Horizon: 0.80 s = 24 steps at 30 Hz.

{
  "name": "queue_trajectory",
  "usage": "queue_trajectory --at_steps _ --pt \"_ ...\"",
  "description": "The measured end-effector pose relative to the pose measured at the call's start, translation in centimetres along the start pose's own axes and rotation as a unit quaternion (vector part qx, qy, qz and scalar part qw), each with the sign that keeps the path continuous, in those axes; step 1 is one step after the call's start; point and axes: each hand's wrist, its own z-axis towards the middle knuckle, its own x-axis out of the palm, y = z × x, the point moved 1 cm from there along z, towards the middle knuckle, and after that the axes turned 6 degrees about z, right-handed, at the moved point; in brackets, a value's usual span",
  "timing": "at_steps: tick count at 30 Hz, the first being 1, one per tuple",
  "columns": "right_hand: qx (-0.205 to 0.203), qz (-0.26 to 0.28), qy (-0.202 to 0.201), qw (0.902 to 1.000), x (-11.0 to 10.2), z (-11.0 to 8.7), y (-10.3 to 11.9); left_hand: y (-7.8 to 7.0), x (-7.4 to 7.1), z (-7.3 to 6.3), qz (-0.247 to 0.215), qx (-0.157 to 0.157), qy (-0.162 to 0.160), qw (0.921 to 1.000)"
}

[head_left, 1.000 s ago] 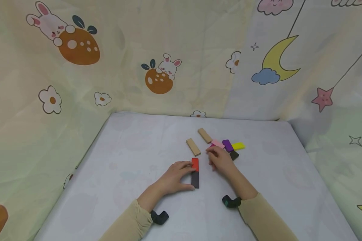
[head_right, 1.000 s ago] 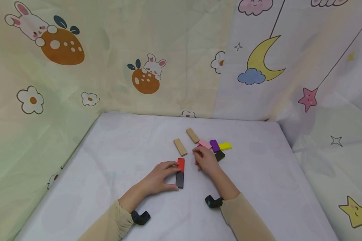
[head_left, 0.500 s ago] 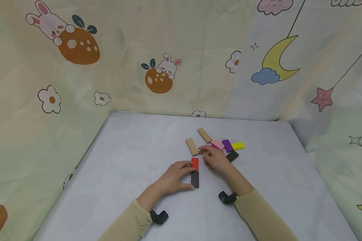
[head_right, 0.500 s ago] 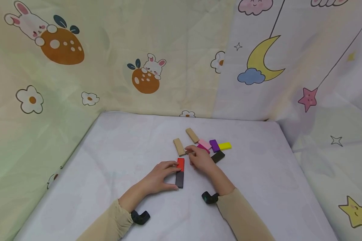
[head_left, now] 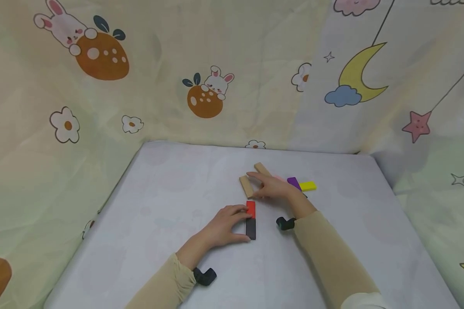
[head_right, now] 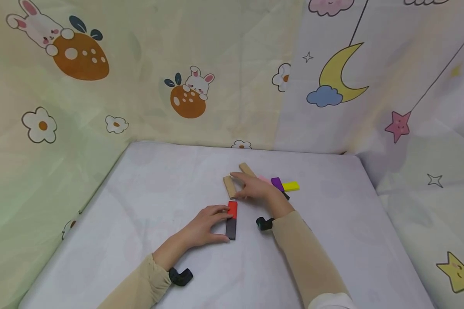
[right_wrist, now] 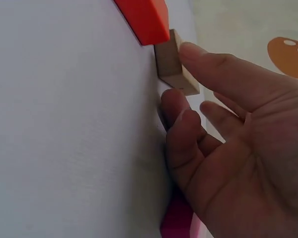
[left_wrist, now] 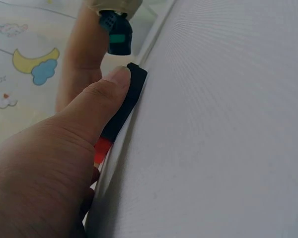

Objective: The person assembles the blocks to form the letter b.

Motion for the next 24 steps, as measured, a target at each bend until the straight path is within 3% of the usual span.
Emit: queue_trajectory --at_steps 8,24 --pt "-0.020 -0.041 0.024 0.9987 -0.46 0.69 0.78 -0.06 -0.02 0.04 -0.001 0.007 -0.009 0.9999" --pt "-0.053 -0.066 -0.048 0.9953 0.36 0.07 0.33 -0.20 -0.12 0.00 0.007 0.008 -0.012 0.9999"
